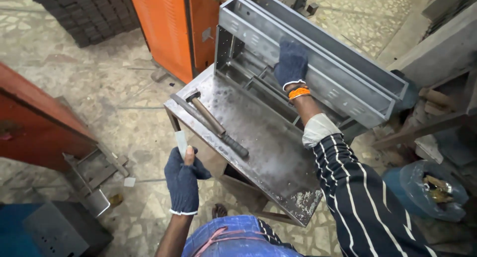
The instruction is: The person is assembling metal frame components using a spot welder, hammer, and file.
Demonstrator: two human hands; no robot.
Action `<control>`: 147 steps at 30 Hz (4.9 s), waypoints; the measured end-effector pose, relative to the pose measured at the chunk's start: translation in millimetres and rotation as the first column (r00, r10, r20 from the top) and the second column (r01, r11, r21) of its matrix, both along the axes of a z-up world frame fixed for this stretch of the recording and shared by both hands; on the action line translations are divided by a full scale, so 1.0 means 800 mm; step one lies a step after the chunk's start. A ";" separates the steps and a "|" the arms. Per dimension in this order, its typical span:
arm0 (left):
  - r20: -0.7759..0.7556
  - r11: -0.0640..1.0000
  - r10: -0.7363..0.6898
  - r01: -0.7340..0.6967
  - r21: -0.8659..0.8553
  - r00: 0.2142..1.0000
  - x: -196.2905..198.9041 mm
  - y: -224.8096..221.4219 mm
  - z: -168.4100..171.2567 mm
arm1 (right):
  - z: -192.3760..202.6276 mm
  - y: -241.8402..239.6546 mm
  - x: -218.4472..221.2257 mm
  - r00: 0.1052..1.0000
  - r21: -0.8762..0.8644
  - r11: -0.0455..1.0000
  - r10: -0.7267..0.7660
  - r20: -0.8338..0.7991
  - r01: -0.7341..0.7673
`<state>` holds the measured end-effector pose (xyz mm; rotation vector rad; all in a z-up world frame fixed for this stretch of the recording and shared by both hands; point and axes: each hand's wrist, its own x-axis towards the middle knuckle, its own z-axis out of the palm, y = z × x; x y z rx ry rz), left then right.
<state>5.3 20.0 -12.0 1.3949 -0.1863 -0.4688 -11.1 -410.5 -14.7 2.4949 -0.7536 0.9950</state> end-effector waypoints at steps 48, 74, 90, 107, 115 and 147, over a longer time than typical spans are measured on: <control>-0.226 0.949 0.307 -0.314 0.006 0.924 0.068 0.264 -0.092 | -0.312 0.391 -0.004 0.967 0.878 0.472 0.250 -0.056 -0.072; 0.222 0.578 0.810 -0.802 -0.147 0.543 0.209 0.511 -0.074 | 0.065 0.614 0.207 0.148 0.702 0.087 0.989 0.027 -0.707; 0.008 0.447 0.893 -0.890 0.089 0.449 0.187 0.537 -0.068 | 0.080 0.666 0.226 0.184 0.684 0.171 0.981 -0.055 -0.709; -0.038 0.630 0.769 -0.767 -0.127 0.638 0.192 0.550 -0.061 | 0.085 0.666 0.192 0.228 0.690 0.164 0.974 0.001 -0.705; -0.044 0.476 0.875 -0.873 -0.110 0.482 0.242 0.662 -0.112 | 0.072 0.782 0.198 0.228 0.581 0.196 0.973 -0.019 -0.789; -0.413 0.701 0.591 -0.695 -0.162 0.693 0.168 0.470 -0.193 | -0.016 0.613 0.120 0.405 0.777 0.407 0.889 -0.216 -0.480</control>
